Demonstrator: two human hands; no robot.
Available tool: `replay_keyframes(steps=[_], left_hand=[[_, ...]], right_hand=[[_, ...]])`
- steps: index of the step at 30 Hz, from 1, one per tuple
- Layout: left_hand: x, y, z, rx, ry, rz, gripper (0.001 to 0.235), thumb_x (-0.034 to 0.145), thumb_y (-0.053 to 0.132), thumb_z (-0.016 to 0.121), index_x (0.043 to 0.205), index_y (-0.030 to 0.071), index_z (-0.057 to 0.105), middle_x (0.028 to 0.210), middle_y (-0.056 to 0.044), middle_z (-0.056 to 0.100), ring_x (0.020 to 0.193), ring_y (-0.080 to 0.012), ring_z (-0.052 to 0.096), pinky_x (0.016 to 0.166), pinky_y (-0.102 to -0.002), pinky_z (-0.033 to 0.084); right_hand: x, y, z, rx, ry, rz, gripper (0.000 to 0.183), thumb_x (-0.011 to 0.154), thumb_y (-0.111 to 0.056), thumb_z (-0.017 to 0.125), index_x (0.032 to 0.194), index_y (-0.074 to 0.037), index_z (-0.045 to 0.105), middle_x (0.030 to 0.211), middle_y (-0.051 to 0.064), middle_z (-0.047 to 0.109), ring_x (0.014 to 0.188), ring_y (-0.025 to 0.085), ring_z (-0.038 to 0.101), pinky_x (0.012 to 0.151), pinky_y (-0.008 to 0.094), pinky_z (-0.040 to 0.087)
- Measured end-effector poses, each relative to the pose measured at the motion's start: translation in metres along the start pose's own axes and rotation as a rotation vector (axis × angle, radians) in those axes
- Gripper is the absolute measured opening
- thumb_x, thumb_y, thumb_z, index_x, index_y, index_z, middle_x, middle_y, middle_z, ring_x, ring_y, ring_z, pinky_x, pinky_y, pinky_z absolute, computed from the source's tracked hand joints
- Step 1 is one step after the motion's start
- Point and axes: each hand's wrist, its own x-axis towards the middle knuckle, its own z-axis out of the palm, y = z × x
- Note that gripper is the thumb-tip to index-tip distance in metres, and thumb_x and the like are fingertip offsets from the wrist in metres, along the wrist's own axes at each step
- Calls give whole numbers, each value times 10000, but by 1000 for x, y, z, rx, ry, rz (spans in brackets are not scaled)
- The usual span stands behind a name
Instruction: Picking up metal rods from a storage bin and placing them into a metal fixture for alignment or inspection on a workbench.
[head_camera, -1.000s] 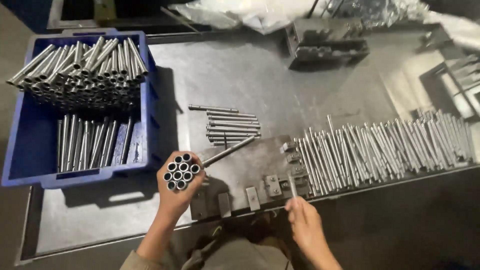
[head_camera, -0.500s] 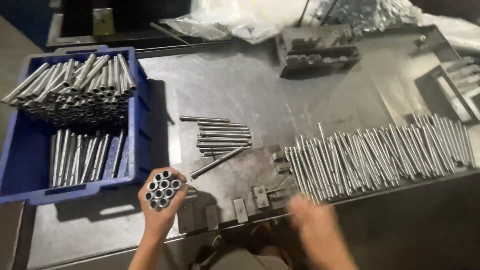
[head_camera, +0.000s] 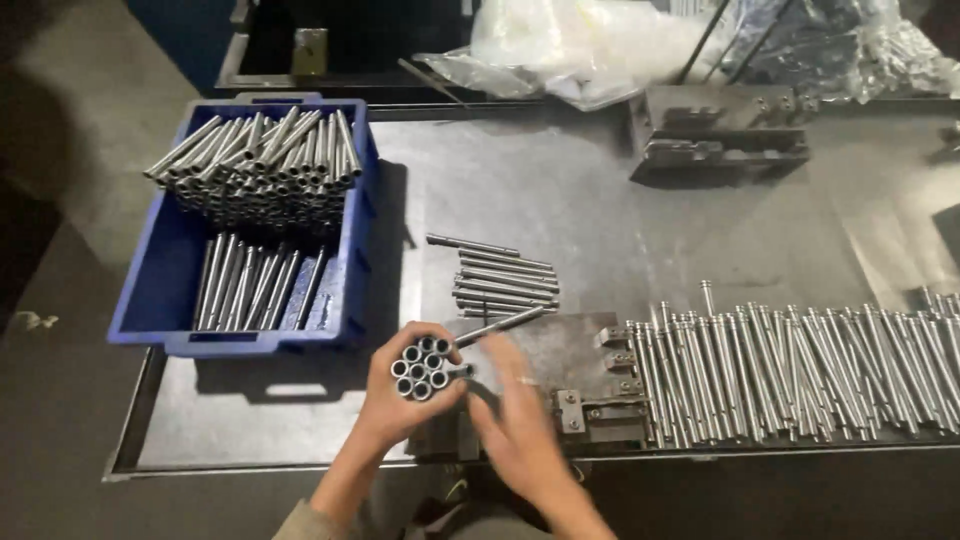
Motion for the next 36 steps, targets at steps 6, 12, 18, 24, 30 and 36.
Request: replay_keyframes(steps=[6, 12, 18, 24, 30, 36], left_hand=[[-6, -12, -8, -97, 77, 71, 315, 822, 124, 800, 1079, 56, 630, 864, -55, 647, 777, -123, 608, 746, -247, 513], [7, -12, -14, -67, -38, 29, 327, 813, 110, 778, 1094, 128, 612, 933, -16, 621, 788, -105, 604, 726, -256, 523], [6, -21, -14, -98, -61, 64, 302, 836, 134, 766, 1094, 119, 611, 982, -15, 617, 799, -107, 586, 743, -258, 520], [15, -23, -19, -87, -63, 3, 348, 818, 114, 778, 1120, 120, 608, 934, -18, 637, 816, -109, 608, 752, -260, 524], [-3, -21, -19, -62, -28, 14, 339, 821, 158, 797, 1109, 112, 626, 856, -14, 638, 738, -95, 594, 696, -244, 504], [-3, -21, -17, -120, 2, 17, 321, 821, 134, 794, 1086, 77, 621, 862, -33, 618, 757, -106, 567, 722, -240, 492]], right_hand=[[-13, -31, -16, -98, 210, 143, 413, 1062, -444, 351, 855, -136, 533, 651, 7, 506, 589, 178, 499, 593, 374, 389], [-50, -47, 6, 195, -670, 662, 453, 1023, -530, 412, 967, -187, 703, 746, -36, 586, 697, 108, 580, 711, 271, 388], [-61, 29, 42, -407, 59, -32, 230, 805, -81, 762, 984, -195, 849, 1120, 68, 694, 974, 303, 614, 822, 409, 498], [-27, 43, 36, -513, -188, -37, 549, 669, 98, 682, 1167, -122, 754, 1107, 126, 579, 931, 365, 498, 738, 480, 440], [-89, 5, -6, -177, -68, 11, 187, 821, -93, 806, 995, -162, 816, 981, 46, 569, 894, 218, 593, 782, 332, 493], [-124, 33, -107, -370, 223, 975, 448, 1054, -414, 379, 1024, -172, 755, 713, 62, 674, 827, 213, 761, 832, 333, 489]])
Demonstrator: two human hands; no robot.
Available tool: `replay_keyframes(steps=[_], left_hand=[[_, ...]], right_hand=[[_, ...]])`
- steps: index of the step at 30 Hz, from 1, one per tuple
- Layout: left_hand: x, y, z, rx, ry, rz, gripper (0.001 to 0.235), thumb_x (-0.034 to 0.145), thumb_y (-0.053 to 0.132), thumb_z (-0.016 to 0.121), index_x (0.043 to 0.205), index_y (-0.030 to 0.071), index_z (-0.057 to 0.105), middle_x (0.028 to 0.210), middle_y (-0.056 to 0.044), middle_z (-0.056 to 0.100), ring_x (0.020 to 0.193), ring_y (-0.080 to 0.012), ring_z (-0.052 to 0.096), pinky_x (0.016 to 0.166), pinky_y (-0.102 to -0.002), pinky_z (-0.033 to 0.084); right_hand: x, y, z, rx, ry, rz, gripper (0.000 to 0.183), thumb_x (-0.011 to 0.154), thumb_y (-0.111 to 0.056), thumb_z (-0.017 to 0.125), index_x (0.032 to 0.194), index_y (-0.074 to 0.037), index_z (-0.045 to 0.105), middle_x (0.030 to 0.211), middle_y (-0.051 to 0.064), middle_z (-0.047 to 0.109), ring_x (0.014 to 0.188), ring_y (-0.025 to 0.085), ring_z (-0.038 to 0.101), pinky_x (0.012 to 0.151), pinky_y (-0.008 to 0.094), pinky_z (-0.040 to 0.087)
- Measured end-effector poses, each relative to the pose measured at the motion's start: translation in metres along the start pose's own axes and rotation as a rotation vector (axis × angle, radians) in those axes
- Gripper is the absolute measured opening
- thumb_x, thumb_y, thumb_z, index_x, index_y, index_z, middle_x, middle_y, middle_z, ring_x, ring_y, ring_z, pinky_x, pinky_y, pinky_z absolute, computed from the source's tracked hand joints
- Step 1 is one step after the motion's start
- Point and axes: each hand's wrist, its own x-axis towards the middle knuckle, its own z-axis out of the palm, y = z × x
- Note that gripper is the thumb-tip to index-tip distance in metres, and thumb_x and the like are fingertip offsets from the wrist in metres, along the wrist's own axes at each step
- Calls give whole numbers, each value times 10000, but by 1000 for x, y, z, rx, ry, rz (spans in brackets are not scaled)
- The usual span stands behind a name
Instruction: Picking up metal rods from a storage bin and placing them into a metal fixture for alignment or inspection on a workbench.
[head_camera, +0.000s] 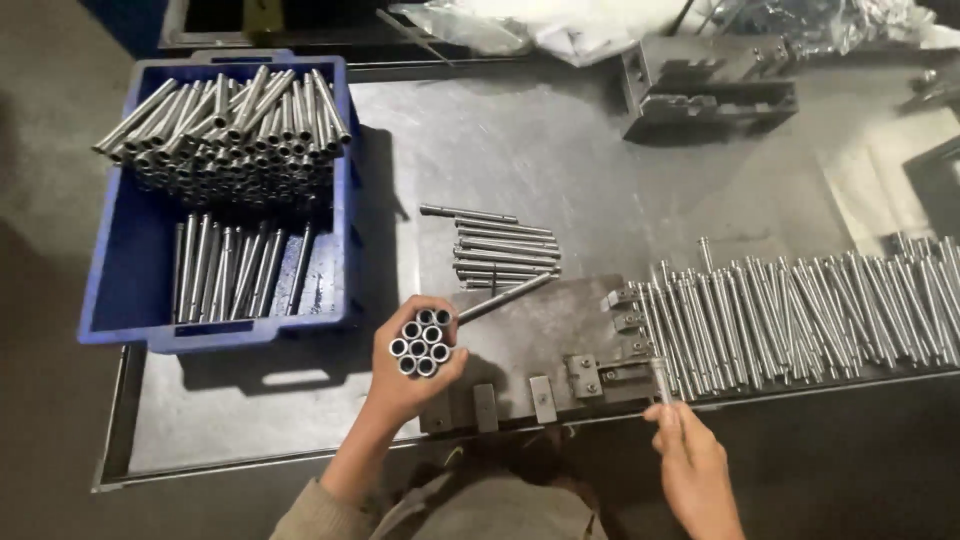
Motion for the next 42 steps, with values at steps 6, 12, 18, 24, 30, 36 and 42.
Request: replay_keyframes(steps=[6, 12, 18, 24, 30, 36, 42], left_hand=[[8, 3, 0, 37, -7, 2, 312, 843, 185, 791, 1083, 91, 616, 837, -22, 612, 748, -109, 557, 717, -253, 481], [10, 0, 2, 39, 14, -13, 324, 837, 181, 781, 1079, 72, 595, 807, -34, 593, 721, -111, 549, 674, -242, 480], [2, -6, 11, 101, 13, -38, 335, 810, 199, 828, 1054, 92, 625, 868, -31, 642, 755, -120, 614, 734, -252, 530], [10, -20, 20, 199, 151, -43, 351, 642, 80, 925, 935, 53, 734, 644, -97, 708, 576, -134, 613, 603, -296, 538], [3, -6, 20, 141, 73, -81, 548, 662, 258, 952, 1088, 112, 640, 846, -33, 698, 744, -103, 677, 685, -225, 578], [-1, -8, 13, 241, 201, 27, 258, 782, 156, 848, 907, 99, 630, 797, -10, 669, 722, -101, 637, 709, -237, 524], [16, 12, 14, 107, 121, 68, 227, 840, 72, 806, 962, 106, 618, 839, -33, 667, 766, -127, 651, 748, -252, 543]], right_hand=[[14, -5, 22, 944, -583, 438, 428, 1078, -479, 476, 907, -88, 501, 614, -42, 199, 415, 59, 108, 315, 236, 60], [23, -1, 16, 997, -760, 528, 441, 1091, -524, 451, 835, -167, 419, 627, -57, 234, 434, 62, 117, 353, 243, 64], [0, -18, -11, 109, -123, -225, 375, 994, -242, 539, 661, -105, 645, 554, 40, 607, 479, 191, 503, 521, 366, 430], [147, 17, -35, -586, 430, -228, 779, 971, -459, 634, 1513, 73, 457, 1468, 350, 412, 1229, 581, 498, 982, 692, 419], [7, -163, -28, -12, 17, 73, 881, 868, -571, 620, 1610, -250, 269, 1522, 116, 499, 1251, 361, 606, 1041, 522, 493], [14, -147, 94, 271, -109, -916, 438, 1058, -269, 451, 709, -37, 579, 704, 96, 605, 655, 288, 581, 629, 439, 386], [-47, -133, 53, -298, -814, -580, 382, 1058, -469, 377, 1416, -414, 501, 688, 4, 578, 720, 257, 623, 730, 339, 435]])
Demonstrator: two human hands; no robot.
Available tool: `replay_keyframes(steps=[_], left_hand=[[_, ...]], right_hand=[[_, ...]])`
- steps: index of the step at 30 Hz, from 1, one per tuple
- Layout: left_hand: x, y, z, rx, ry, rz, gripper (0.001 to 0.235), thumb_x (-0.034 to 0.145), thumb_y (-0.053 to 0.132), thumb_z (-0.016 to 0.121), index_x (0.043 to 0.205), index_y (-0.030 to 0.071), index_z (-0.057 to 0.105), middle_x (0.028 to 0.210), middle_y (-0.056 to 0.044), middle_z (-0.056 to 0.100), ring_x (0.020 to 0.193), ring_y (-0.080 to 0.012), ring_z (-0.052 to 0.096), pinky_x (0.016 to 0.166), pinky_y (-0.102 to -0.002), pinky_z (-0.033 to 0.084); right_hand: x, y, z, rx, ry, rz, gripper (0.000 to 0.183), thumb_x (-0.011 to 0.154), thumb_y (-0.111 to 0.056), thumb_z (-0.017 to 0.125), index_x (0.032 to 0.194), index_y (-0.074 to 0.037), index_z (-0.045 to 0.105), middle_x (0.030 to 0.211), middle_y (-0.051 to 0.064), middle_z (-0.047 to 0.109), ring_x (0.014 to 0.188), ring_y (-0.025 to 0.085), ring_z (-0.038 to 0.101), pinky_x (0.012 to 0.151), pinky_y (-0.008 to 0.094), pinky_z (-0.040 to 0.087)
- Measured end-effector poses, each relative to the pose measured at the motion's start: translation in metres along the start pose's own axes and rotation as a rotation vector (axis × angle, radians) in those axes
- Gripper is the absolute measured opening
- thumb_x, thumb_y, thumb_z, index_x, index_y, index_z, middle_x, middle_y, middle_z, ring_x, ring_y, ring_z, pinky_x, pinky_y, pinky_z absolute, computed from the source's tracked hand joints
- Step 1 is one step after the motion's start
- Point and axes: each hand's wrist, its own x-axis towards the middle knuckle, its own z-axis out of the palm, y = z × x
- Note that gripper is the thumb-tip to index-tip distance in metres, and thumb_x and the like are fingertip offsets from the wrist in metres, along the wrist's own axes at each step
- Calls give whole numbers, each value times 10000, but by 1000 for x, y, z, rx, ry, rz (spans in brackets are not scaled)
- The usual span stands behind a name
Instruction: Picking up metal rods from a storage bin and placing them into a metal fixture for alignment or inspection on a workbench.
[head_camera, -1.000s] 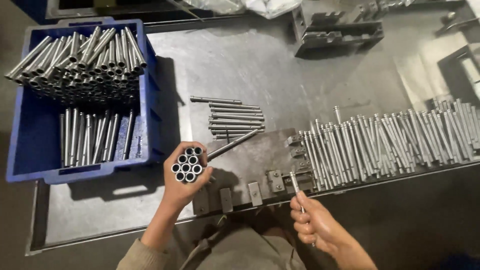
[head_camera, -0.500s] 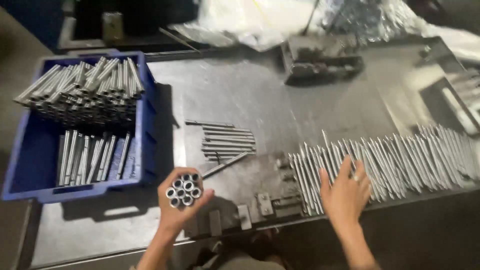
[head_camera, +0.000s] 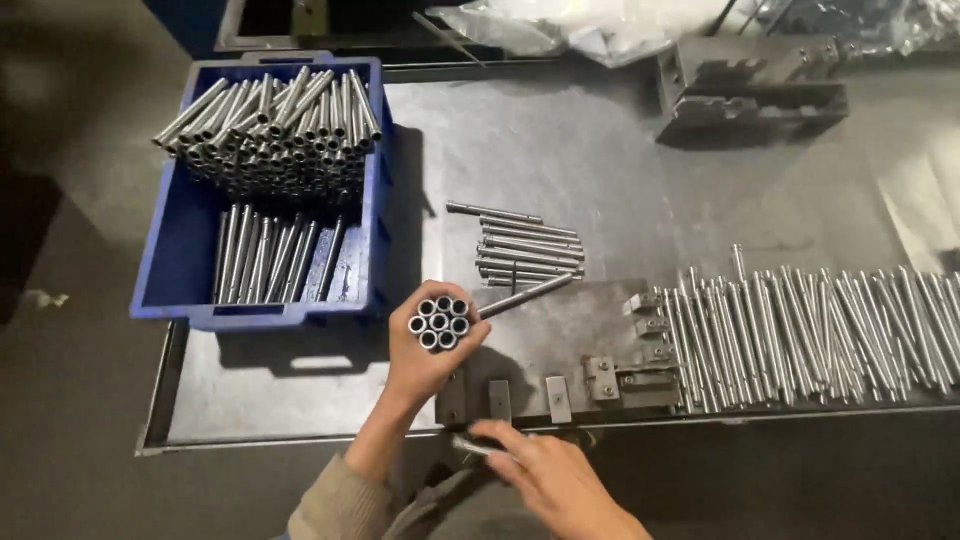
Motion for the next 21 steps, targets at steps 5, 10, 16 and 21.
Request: replay_keyframes(steps=[5, 10, 16, 21], left_hand=[[-16, 2, -15, -19, 36, -35, 409, 789, 82, 853, 1106, 86, 594, 950, -61, 647, 842, -139, 682, 809, -255, 575], [-1, 4, -11, -64, -88, -8, 304, 863, 111, 797, 1081, 129, 587, 931, -20, 639, 840, -134, 669, 810, -274, 566], [-3, -3, -8, -12, -69, -63, 263, 831, 133, 804, 988, 131, 592, 838, -7, 670, 768, -115, 635, 750, -260, 533], [-5, -7, -13, -3, -55, -59, 241, 845, 172, 806, 963, 109, 605, 821, -14, 667, 753, -113, 646, 741, -253, 534]], right_hand=[[41, 51, 55, -86, 837, -202, 250, 886, -302, 627, 1063, -221, 784, 1107, 5, 760, 957, 241, 691, 826, 379, 495], [66, 52, 43, -251, 812, -483, 264, 879, -130, 772, 1133, -202, 763, 1088, 68, 668, 856, 320, 587, 743, 428, 475], [50, 33, 12, -282, 593, -321, 693, 724, 65, 677, 1353, -225, 676, 1320, 158, 521, 1001, 375, 530, 890, 490, 468], [40, 29, 1, -440, 706, -395, 472, 823, -325, 850, 1196, -142, 626, 1199, 131, 525, 948, 355, 559, 823, 481, 428]])
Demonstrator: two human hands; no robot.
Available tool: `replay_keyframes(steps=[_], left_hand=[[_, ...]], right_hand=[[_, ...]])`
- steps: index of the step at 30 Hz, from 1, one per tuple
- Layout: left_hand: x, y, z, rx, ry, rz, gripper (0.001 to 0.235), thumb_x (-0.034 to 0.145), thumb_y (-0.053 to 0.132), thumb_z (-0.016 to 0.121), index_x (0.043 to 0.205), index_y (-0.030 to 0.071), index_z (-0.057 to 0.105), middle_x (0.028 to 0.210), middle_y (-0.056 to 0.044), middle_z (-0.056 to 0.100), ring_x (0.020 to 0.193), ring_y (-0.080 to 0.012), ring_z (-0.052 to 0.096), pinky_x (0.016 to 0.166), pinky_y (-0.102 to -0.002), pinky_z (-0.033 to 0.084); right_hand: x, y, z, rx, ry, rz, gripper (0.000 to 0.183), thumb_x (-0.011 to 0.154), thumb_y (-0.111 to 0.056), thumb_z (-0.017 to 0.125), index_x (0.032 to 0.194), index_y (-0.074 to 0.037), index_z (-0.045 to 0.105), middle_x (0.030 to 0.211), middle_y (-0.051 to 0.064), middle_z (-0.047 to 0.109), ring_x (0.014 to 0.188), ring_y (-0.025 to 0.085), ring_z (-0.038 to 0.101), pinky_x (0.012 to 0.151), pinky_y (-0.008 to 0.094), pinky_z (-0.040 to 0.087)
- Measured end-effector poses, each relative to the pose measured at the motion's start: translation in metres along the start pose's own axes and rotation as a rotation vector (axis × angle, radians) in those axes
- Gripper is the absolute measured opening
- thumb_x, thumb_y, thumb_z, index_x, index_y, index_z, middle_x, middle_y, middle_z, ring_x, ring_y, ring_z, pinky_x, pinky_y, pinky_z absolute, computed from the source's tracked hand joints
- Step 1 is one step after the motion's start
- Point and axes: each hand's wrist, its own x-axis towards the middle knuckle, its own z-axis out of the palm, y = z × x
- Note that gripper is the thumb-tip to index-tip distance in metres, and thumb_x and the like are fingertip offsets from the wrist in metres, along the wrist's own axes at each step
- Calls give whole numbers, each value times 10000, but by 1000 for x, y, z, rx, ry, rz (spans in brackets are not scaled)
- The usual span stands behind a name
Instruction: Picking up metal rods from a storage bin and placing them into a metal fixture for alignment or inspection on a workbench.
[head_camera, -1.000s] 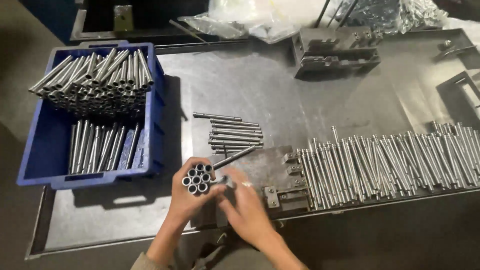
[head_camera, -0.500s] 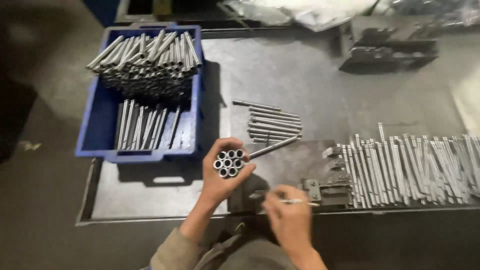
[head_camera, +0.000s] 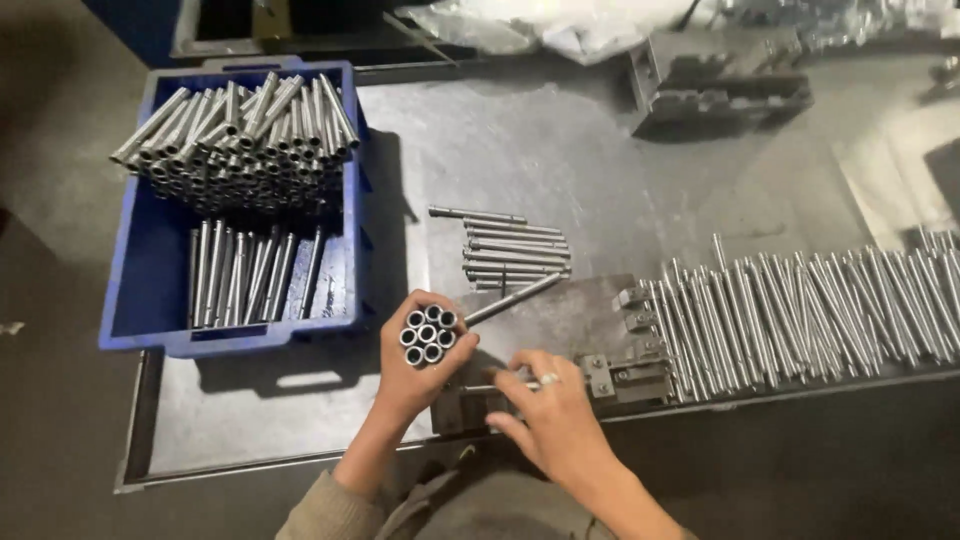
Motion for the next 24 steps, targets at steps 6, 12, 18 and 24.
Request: replay_keyframes(steps=[6, 12, 18, 24], left_hand=[[4, -10, 4, -24, 45, -40, 252, 843, 137, 797, 974, 104, 584, 820, -22, 663, 736, -117, 626, 704, -258, 529], [23, -8, 11, 12, 162, -109, 274, 843, 167, 809, 947, 116, 561, 814, -9, 632, 753, -116, 607, 749, -274, 506], [12, -8, 12, 43, 137, -61, 260, 858, 164, 796, 971, 128, 565, 819, -8, 642, 759, -122, 621, 775, -284, 513], [15, 6, 9, 91, 159, -21, 295, 843, 157, 830, 965, 138, 561, 828, 2, 651, 762, -104, 606, 770, -271, 502]], right_hand=[[-6, 13, 55, -91, 28, 53, 347, 769, -86, 779, 1085, -82, 634, 1034, 117, 564, 837, 331, 505, 728, 460, 438], [-6, 9, 52, -50, 66, 64, 230, 888, -206, 788, 977, -106, 600, 955, 97, 544, 808, 298, 498, 720, 419, 423], [-7, 13, 53, -7, 18, 92, 316, 760, -74, 829, 1001, -76, 623, 976, 94, 560, 859, 306, 525, 760, 425, 431], [20, -9, -17, 322, 183, 168, 133, 1061, -122, 490, 1005, -24, 560, 901, 117, 540, 788, 295, 504, 734, 450, 385]])
